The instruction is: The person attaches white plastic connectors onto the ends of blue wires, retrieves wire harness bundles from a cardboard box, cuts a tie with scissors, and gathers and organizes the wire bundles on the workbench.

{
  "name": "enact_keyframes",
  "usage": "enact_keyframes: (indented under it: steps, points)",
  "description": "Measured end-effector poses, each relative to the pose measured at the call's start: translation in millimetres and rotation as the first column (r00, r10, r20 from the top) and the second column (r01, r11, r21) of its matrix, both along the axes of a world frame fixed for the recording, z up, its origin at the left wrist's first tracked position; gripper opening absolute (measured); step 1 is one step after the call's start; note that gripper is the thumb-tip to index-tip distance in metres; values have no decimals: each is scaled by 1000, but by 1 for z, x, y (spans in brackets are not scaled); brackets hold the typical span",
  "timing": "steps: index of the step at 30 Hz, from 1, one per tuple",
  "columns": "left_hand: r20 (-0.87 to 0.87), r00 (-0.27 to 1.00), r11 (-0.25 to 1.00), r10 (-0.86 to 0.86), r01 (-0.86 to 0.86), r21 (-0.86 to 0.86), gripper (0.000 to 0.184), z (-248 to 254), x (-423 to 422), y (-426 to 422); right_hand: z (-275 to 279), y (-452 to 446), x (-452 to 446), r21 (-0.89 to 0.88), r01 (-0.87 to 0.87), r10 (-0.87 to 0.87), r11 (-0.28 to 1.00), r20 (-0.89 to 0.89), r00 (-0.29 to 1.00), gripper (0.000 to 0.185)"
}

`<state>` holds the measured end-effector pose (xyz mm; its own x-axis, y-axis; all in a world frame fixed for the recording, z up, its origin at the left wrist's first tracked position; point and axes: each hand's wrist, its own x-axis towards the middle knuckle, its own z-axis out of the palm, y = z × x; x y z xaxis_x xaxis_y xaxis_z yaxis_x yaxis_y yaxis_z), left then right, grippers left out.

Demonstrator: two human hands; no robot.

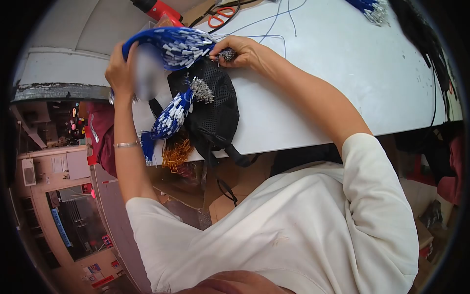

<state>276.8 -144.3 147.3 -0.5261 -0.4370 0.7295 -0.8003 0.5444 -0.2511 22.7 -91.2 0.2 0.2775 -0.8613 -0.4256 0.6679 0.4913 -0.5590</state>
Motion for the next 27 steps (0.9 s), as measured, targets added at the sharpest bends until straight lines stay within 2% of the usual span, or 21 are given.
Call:
enact_keyframes:
  steps: [1,3,5,6,7,8,13,14,18,23,27]
  points:
    - [-7,1000,1000,6,-6,-5,35,9,-9,-10,4,5,-1,-66,1,-2,998,-13,1000,31]
    - [226,966,948,-123,182,-261,26,28,-26,-27,9,14,-2,-192,0,-7,981,-38,999,27]
    - [212,931,893,-296,349,-285,30,44,-52,-29,15,16,-4,-255,5,-24,967,-71,997,25]
    - [210,930,890,-300,352,-289,30,56,-66,-31,16,18,-5,-309,13,-45,951,-96,994,24]
    - [235,962,978,-139,171,-120,29,69,-80,-31,16,19,-7,-359,18,-65,933,-120,991,22]
    - [288,958,998,20,-35,48,32,77,-87,-34,15,20,-7,-404,18,-82,914,-141,987,21]
    - [431,899,997,-74,79,7,29,85,-93,-61,12,13,-13,-448,49,-149,893,-192,970,21]
    - [431,899,997,-72,78,5,29,83,-90,-62,13,15,-14,-450,48,-149,892,-192,970,21]
    - [156,981,961,-113,68,268,29,51,-73,-57,15,24,-16,-389,-15,-134,921,-353,926,23]
    - [100,977,936,-190,150,318,31,41,-68,-38,14,25,-20,-362,-80,-124,929,-505,854,27]
    - [63,982,934,-180,150,324,29,38,-64,-38,8,23,-14,-400,-27,-179,916,-469,865,28]
